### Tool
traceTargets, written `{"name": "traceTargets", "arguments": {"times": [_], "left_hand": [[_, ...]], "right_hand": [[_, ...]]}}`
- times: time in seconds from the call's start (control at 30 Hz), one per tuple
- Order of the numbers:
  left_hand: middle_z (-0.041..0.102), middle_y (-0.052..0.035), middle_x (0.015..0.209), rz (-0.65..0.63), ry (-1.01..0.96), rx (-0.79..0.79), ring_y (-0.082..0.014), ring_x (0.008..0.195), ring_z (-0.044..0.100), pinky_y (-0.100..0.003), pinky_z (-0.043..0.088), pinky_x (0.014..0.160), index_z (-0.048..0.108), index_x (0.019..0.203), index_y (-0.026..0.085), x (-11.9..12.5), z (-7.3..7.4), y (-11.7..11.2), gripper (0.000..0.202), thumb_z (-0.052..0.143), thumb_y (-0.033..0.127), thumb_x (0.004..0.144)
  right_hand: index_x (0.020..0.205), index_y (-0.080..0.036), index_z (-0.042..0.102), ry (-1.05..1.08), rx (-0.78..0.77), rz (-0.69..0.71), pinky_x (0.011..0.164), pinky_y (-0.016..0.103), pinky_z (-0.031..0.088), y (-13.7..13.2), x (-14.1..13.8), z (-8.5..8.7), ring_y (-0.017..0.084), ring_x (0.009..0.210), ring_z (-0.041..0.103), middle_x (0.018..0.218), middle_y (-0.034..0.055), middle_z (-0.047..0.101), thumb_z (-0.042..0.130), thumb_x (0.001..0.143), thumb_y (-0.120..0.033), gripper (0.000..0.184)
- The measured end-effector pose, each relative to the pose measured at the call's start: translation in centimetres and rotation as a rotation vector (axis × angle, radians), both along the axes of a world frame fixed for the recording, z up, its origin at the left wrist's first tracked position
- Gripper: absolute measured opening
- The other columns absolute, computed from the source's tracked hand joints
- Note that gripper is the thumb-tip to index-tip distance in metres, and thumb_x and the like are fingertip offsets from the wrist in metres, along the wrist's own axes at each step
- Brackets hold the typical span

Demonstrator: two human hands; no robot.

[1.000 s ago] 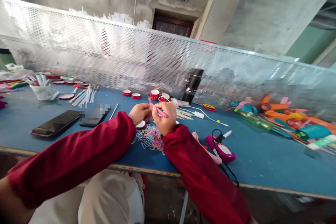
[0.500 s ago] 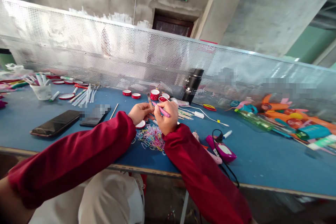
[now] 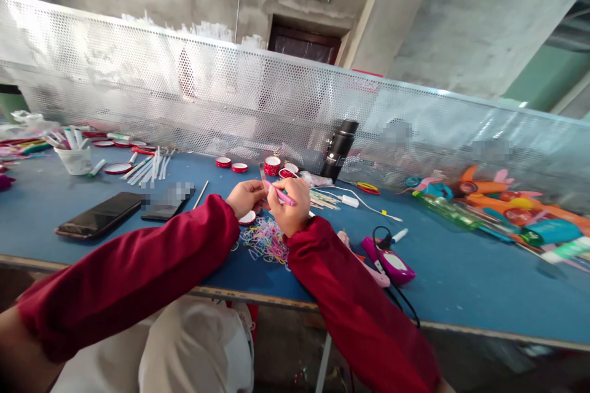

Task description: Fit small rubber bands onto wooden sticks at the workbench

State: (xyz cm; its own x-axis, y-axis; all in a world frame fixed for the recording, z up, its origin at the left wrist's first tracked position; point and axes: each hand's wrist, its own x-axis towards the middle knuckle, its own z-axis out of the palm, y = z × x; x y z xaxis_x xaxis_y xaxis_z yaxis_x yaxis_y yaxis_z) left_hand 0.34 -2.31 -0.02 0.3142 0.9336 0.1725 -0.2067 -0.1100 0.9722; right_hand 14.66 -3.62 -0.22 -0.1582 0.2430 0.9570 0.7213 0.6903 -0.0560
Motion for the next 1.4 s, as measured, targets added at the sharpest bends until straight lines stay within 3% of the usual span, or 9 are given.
{"name": "traceTargets", "arguments": {"times": [1.4], "left_hand": [[0.063, 0.0001, 0.063, 0.000, 0.008, -0.011, -0.0080, 0.050, 0.062, -0.014, 0.034, 0.041, 0.060, 0.078, 0.012, 0.12, -0.02, 0.15, 0.009, 0.063, 0.020, 0.082]], "right_hand": [[0.081, -0.022, 0.058, 0.003, 0.003, 0.012, 0.074, 0.037, 0.046, 0.00, -0.04, 0.00, 0.020, 0.077, 0.058, 0.076, 0.0030, 0.063, 0.059, 0.083, -0.024, 0.002]]}}
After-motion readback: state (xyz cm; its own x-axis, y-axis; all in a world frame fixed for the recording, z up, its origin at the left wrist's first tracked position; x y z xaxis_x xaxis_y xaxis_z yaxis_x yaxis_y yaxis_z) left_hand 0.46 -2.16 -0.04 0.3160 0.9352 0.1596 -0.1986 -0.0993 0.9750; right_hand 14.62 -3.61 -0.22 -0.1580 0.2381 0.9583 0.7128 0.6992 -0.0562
